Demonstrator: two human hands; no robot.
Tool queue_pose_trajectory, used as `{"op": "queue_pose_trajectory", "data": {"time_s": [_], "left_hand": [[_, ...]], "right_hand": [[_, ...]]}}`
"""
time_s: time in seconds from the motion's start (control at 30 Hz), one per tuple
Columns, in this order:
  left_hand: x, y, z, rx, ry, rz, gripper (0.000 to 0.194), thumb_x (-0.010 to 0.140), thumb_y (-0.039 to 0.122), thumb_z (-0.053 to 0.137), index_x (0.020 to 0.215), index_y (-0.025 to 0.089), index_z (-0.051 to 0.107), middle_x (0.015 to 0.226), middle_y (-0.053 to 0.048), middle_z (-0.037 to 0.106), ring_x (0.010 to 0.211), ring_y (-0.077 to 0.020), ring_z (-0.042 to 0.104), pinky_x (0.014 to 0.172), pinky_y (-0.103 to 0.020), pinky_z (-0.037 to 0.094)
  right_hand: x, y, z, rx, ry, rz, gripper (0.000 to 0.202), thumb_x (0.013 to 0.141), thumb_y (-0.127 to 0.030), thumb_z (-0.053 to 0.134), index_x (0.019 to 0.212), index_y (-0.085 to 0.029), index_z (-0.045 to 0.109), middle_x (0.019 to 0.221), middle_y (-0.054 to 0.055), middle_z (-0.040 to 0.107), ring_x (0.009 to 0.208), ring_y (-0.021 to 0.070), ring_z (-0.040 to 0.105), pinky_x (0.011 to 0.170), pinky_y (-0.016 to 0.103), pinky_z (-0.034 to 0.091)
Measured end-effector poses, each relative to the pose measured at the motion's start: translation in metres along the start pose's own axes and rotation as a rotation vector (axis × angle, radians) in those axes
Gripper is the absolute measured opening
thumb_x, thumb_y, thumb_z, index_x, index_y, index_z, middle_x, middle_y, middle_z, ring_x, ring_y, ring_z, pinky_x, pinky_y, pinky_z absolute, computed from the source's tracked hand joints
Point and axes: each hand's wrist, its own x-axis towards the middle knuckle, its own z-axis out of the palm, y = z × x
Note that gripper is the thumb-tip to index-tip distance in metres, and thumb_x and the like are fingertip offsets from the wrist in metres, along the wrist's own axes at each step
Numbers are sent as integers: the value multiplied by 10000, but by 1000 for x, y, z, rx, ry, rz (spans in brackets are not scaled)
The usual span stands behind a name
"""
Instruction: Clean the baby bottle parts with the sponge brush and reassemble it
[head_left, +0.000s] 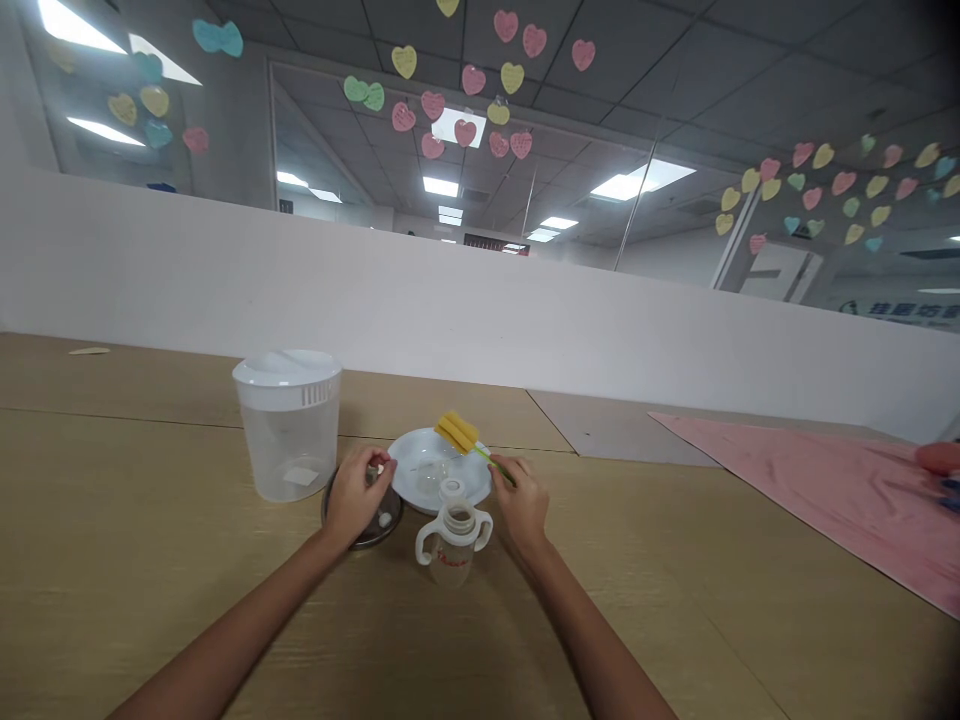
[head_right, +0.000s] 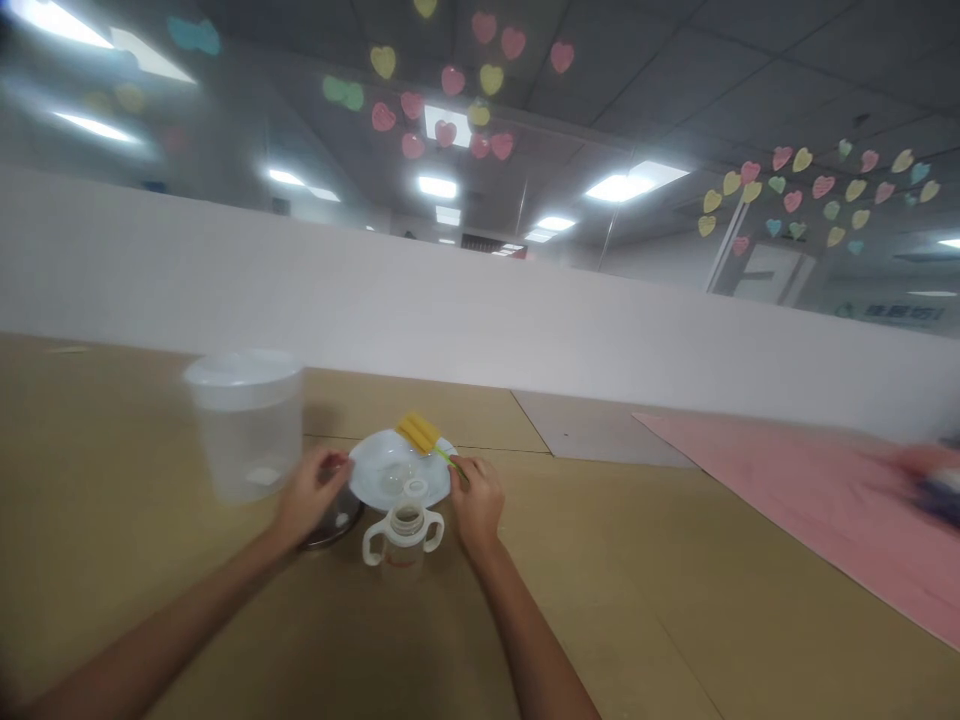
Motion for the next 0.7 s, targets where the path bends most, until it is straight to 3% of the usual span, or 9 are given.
{"op": "queue_pose_trajectory", "data": {"time_s": [0.1,0.2,0.43,0.7], "left_hand": [[-8,9,3,199,-147,275,255,842,391,433,957,209,571,996,-49,629,959,-211,532,877,-377,358],[-15,14,7,325,-267,394,283,881,388,389,1049,245,567,1143,-38,600,1085,-213,486,969,-418,282],[-18,9,11,450,-404,425,369,906,418,325,1206,297,504,1293,-18,521,1258,-255,338,1036,-513,142],[-18,10,11,450,-383,473,388,892,429,357,1213,270,506,1148,-63,601,1160,-248,426,1027,-512,143]], "right_hand": [[0,4,0,-197,-43,-58,178,828,-184,528,884,-207,695,780,32,650,729,151,529,664,253,347],[0,7,-1,-369,-83,-105,199,783,-116,573,874,-238,702,773,18,658,716,157,501,661,282,286],[1,7,-2,-439,-117,-159,208,765,-96,587,850,-253,694,761,14,655,718,156,474,692,304,237],[2,4,-3,-392,-95,-125,225,773,-81,558,841,-244,697,737,23,653,699,158,483,676,306,231]]}}
